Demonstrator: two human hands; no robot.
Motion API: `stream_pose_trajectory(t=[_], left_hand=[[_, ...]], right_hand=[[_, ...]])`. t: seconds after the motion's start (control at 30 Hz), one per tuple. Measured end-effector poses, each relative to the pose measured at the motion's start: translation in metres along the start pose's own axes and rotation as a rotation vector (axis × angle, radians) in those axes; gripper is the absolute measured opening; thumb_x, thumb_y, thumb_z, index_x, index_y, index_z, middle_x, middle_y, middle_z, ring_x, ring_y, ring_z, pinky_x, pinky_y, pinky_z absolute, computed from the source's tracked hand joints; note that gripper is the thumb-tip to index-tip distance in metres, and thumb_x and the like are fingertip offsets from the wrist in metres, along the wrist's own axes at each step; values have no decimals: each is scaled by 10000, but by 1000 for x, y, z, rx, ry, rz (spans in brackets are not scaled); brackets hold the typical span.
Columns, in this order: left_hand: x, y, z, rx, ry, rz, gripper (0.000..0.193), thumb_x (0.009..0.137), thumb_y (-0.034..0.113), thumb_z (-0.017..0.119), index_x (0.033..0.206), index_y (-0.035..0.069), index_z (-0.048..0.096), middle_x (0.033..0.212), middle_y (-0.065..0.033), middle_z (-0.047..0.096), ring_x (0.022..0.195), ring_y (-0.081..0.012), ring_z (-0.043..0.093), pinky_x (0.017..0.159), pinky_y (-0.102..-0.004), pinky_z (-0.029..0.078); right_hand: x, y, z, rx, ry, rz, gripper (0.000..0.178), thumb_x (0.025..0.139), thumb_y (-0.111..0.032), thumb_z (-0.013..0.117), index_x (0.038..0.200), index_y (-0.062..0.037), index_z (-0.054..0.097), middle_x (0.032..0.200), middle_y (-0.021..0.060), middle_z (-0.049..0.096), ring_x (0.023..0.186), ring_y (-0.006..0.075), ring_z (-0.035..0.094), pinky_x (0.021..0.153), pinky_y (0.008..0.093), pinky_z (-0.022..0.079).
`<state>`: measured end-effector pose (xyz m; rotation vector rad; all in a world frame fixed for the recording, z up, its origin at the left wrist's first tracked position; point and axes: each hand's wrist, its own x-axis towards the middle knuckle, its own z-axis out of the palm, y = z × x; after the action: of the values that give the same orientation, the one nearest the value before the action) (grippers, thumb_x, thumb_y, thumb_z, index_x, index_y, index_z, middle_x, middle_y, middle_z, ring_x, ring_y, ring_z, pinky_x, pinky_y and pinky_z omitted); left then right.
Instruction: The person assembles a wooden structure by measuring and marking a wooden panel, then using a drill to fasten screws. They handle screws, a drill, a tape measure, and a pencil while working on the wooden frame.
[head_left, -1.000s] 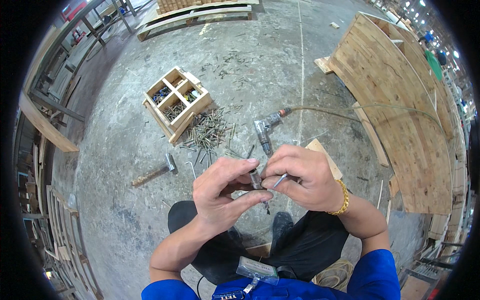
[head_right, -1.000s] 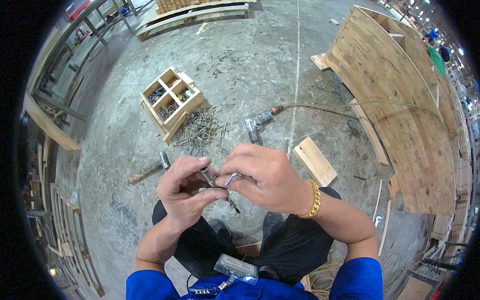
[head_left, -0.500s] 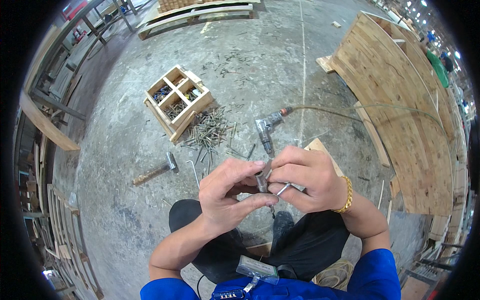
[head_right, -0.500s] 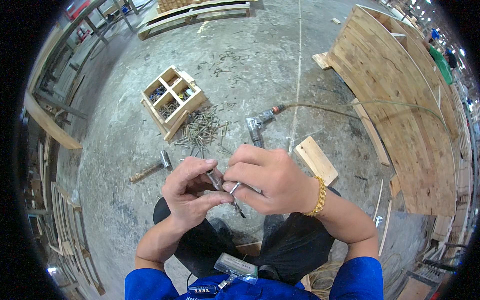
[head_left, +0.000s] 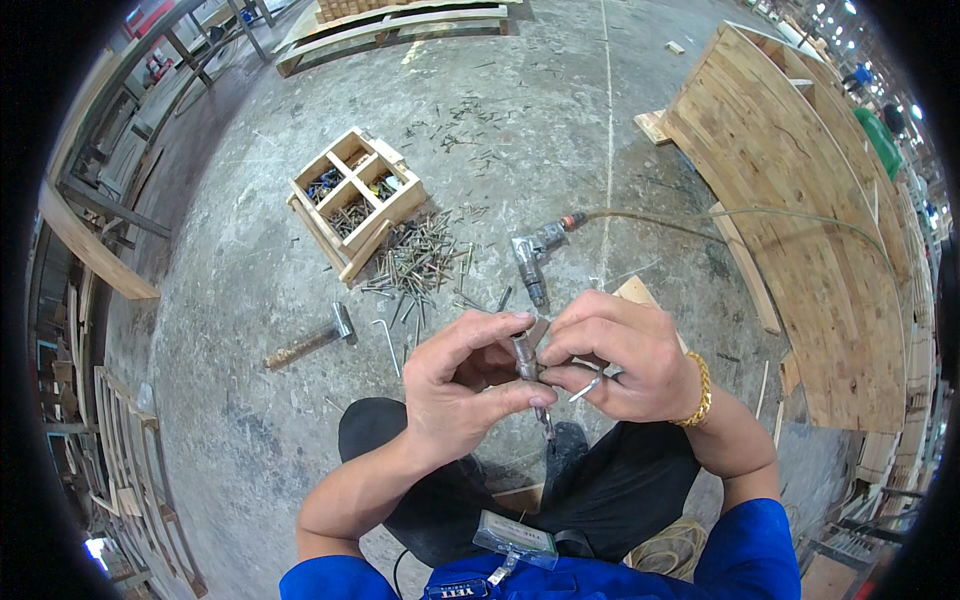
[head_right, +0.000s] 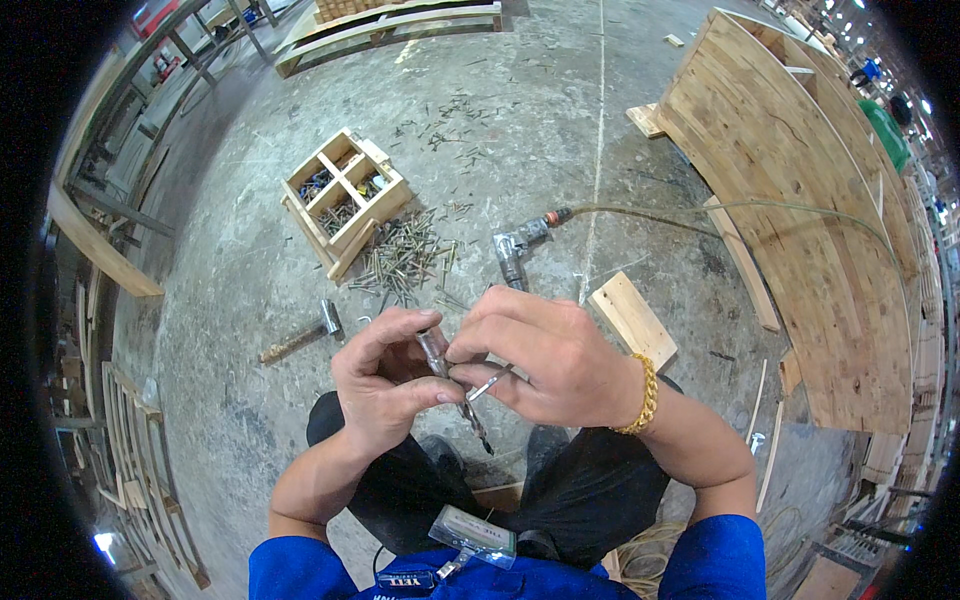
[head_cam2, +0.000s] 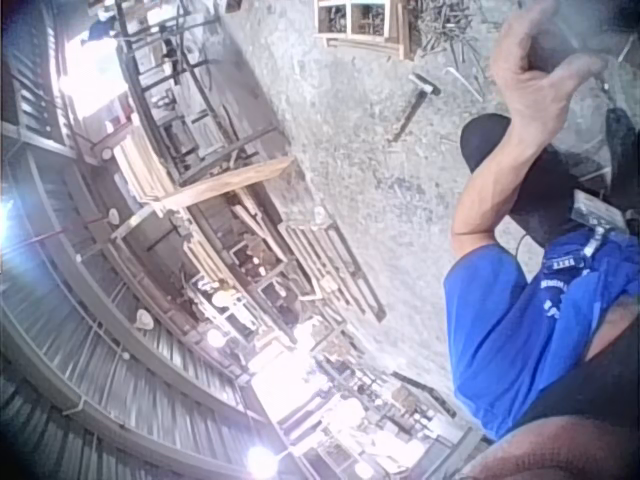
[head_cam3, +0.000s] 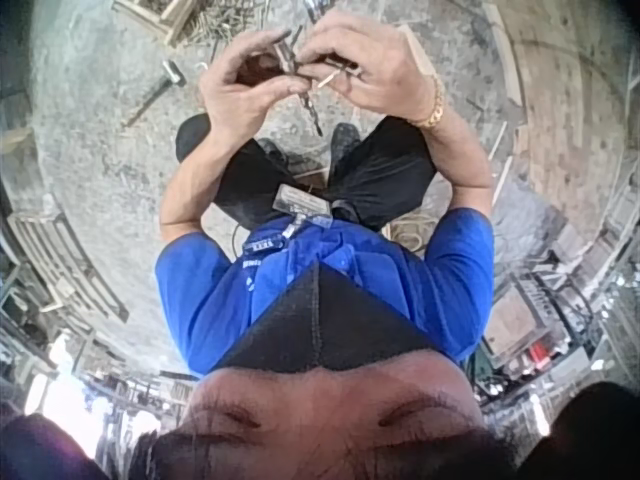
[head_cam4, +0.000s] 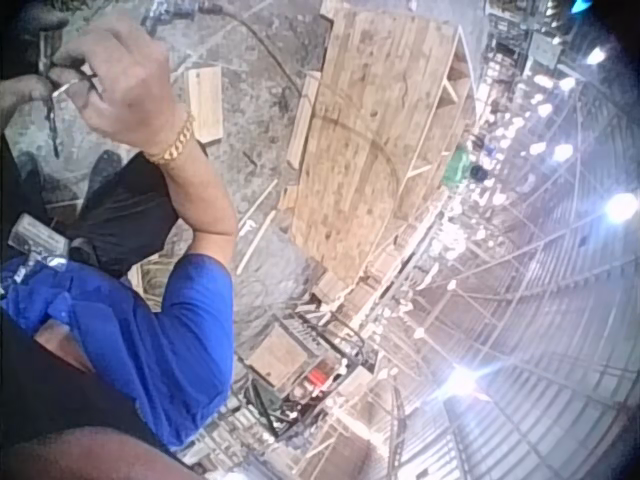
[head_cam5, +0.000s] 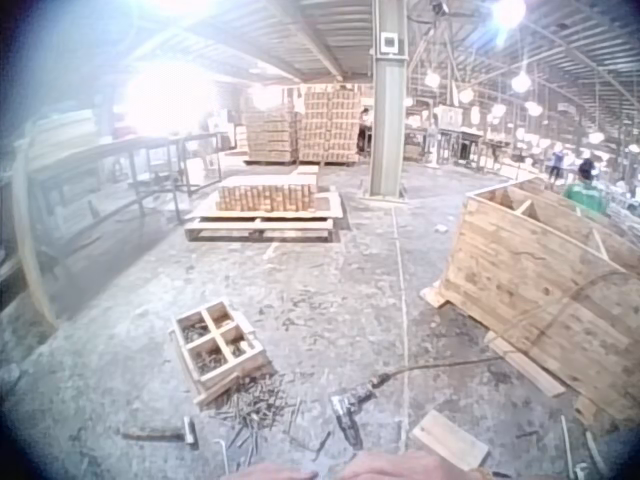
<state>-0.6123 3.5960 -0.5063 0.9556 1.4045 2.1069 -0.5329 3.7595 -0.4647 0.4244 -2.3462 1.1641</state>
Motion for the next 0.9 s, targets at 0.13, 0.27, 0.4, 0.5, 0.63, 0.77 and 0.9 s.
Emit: stream_pose_trajectory(t=[0.13,0.27,0.4,0.5,0.63,0.77,0.9], left_hand=[[1,1,-4,103,-43,55,556,599,55,805,1108,25,582,851,-49,553,725,-86,562,596,-200,480],[1,1,-4,119,-37,41,558,594,67,809,1104,27,586,846,-50,559,730,-85,569,589,-197,480],[1,-1,-2,109,-4,54,554,588,80,815,1094,30,595,837,-56,569,713,-89,577,570,-195,481],[1,0,-4,210,-25,103,547,589,79,815,1089,29,599,846,-68,580,697,-94,582,559,-201,493],[1,-1,-4,259,-26,165,545,585,82,816,1084,31,604,859,-76,592,691,-94,586,546,-204,498],[1,-1,-3,273,-19,166,547,581,88,819,1082,30,606,857,-77,596,682,-94,582,538,-200,488],[0,-1,-4,273,-6,134,538,586,76,815,1078,26,605,838,-68,587,685,-88,578,548,-196,480]], right_hand=[[-1,2,1,-4,-8,0,176,690,-66,708,822,-42,594,772,85,560,615,219,590,509,294,468],[-3,2,2,-44,-20,6,182,689,-76,711,824,-42,593,770,92,557,613,229,587,504,298,464],[-2,2,3,-26,2,31,167,696,-78,706,820,-40,601,762,93,565,607,227,585,498,295,459],[-2,3,1,73,24,57,134,705,-69,692,806,-34,610,746,85,578,603,218,581,498,292,446],[2,0,-7,129,-76,171,106,710,-55,675,797,-28,620,733,81,590,600,209,577,509,287,431],[1,1,-9,152,-115,192,102,710,-47,664,801,-26,622,734,85,590,604,209,576,519,287,431],[1,-2,-7,176,-104,233,103,712,-26,645,811,-19,615,745,90,588,626,207,582,529,292,440]])
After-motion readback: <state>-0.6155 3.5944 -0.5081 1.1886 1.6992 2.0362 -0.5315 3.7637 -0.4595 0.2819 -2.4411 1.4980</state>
